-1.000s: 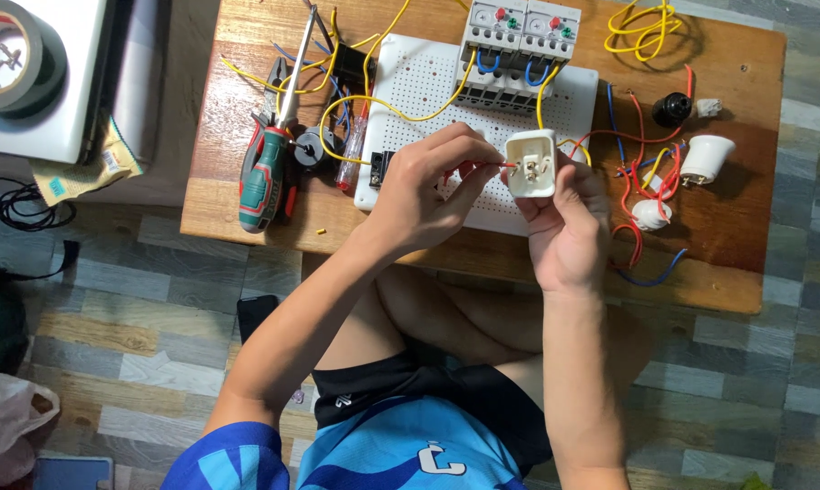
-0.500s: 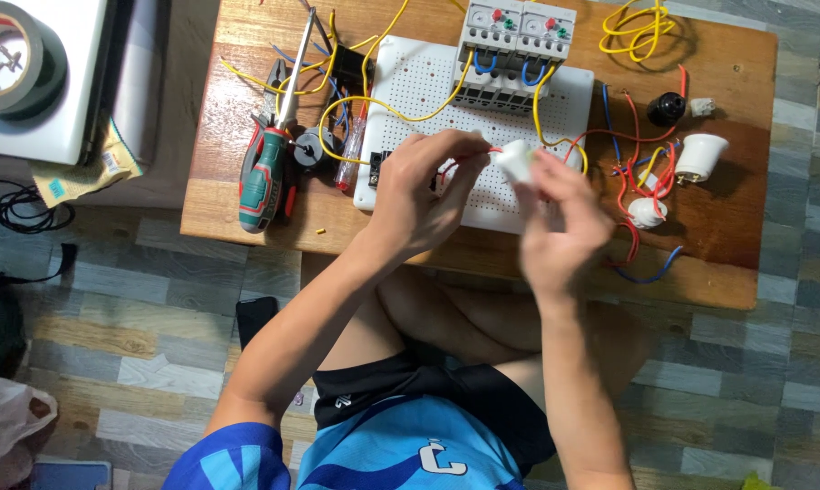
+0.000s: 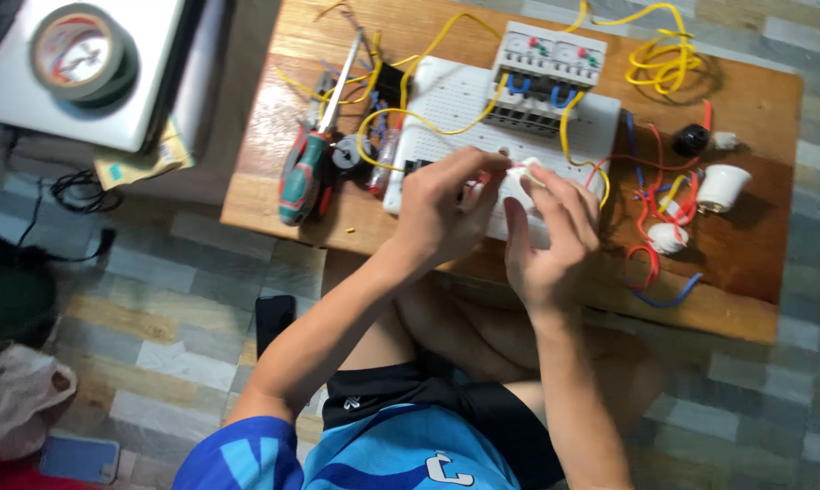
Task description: Stripping insulation from electrical wires and connecting them to a switch socket using pliers and a screwdriver.
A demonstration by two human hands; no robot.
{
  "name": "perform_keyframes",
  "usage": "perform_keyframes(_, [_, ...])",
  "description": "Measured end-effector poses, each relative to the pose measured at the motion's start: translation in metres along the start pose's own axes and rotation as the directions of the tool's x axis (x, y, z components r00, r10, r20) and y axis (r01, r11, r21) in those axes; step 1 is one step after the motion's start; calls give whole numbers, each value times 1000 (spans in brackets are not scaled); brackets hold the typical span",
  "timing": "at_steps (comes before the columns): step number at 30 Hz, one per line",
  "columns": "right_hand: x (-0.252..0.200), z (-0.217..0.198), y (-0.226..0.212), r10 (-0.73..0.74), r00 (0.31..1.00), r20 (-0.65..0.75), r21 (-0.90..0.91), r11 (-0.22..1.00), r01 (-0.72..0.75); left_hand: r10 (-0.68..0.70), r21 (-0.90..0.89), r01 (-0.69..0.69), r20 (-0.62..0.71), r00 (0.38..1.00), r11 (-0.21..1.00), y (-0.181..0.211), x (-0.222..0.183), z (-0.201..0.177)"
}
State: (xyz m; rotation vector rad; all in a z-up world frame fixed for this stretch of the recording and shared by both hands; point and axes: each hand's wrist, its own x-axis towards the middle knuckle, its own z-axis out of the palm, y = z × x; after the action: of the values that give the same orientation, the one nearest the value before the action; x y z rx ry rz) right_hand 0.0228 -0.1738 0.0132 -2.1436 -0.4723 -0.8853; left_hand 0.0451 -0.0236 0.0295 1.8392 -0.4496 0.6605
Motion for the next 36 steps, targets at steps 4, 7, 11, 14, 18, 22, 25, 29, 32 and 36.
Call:
perform_keyframes(4, [0,21,-11,153,988,-23,255,956,-142,41,66,-38,-42,998,997,-4,-7,5])
perform_keyframes(7, [2,35,-18,312,949,-52,479,841,-250,154,225,-123,-124,980,967,-5,-20,6])
perform_keyframes(11, [2,48,-22,318,946,-66,522,819,-239,199,305,-181,-29,980,935,2,-33,-23])
perform_keyframes(14, [3,51,-21,246,969,-34,473,858,-202,145,283,-136,-12,989,949,-10,-28,-81])
perform_keyframes(18, [12,46,-18,71,995,63,456,885,-92,-109,437,170,-161,981,883,-52,-36,-170])
perform_keyframes(22, [3,57,-3,26,993,113,475,876,-77,-328,544,336,-115,938,769,-62,-59,-194])
perform_keyframes(25, [1,57,-3,-4,992,126,466,883,-56,-349,535,314,-37,936,785,-41,-51,-175])
perform_keyframes(29, [2,56,-2,1,989,145,479,875,-71,-207,757,105,40,978,645,-50,-45,-157])
perform_keyframes(32, [3,53,-4,4,990,138,479,875,-71,-326,814,164,32,945,557,-68,-44,-153])
perform_keyframes(36, [3,52,-7,35,991,126,470,878,-91,-395,715,267,15,918,646,-65,-35,-157])
